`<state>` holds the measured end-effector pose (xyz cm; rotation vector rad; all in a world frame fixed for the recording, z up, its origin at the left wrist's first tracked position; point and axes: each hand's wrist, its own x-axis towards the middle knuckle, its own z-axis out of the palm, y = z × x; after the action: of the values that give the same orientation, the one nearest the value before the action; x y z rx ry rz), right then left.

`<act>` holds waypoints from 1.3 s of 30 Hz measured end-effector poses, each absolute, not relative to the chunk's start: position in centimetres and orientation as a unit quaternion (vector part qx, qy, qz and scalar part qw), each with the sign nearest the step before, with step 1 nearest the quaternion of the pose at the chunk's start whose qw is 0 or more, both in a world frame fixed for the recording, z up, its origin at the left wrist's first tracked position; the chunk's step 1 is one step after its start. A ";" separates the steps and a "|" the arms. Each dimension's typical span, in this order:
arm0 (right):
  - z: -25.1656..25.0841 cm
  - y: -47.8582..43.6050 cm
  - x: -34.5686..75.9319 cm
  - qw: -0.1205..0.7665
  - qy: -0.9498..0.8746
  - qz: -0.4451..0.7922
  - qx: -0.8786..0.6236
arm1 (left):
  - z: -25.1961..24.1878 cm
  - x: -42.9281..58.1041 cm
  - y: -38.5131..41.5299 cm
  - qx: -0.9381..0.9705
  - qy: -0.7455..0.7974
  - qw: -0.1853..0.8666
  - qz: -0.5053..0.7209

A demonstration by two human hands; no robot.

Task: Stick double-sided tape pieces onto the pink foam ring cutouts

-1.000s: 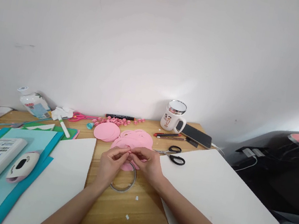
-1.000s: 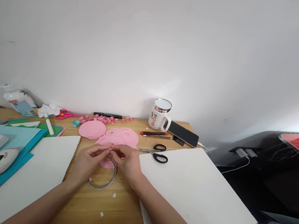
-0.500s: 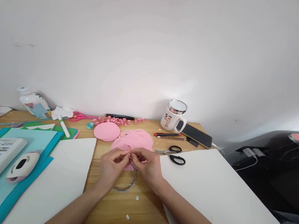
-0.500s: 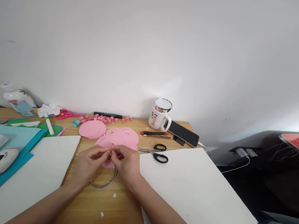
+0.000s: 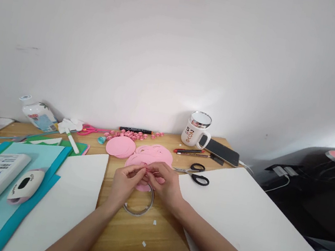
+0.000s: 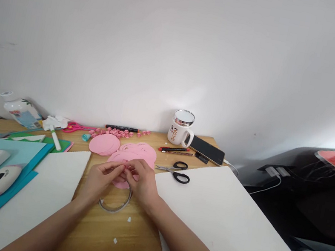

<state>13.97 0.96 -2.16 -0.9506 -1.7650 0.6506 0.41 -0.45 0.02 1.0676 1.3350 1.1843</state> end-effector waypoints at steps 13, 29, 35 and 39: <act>-2.0 3.9 15.4 0.500 -0.717 0.247 -0.417 | 0.1 0.2 -0.4 0.452 0.546 0.481 0.515; -3.2 16.0 16.6 0.334 -0.713 0.080 -0.611 | -0.4 -0.6 -0.5 0.549 0.578 0.318 0.514; -2.4 15.6 16.4 0.347 -0.715 0.120 -0.595 | -0.3 -0.8 -0.4 0.550 0.578 0.306 0.520; -0.1 12.9 17.0 0.378 -0.722 0.170 -0.553 | -0.4 -1.1 -0.2 0.534 0.586 0.304 0.529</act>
<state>16.98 12.95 -0.09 -1.4139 -1.8465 0.4349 -1.14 -0.20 -0.38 1.4149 1.5516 1.4011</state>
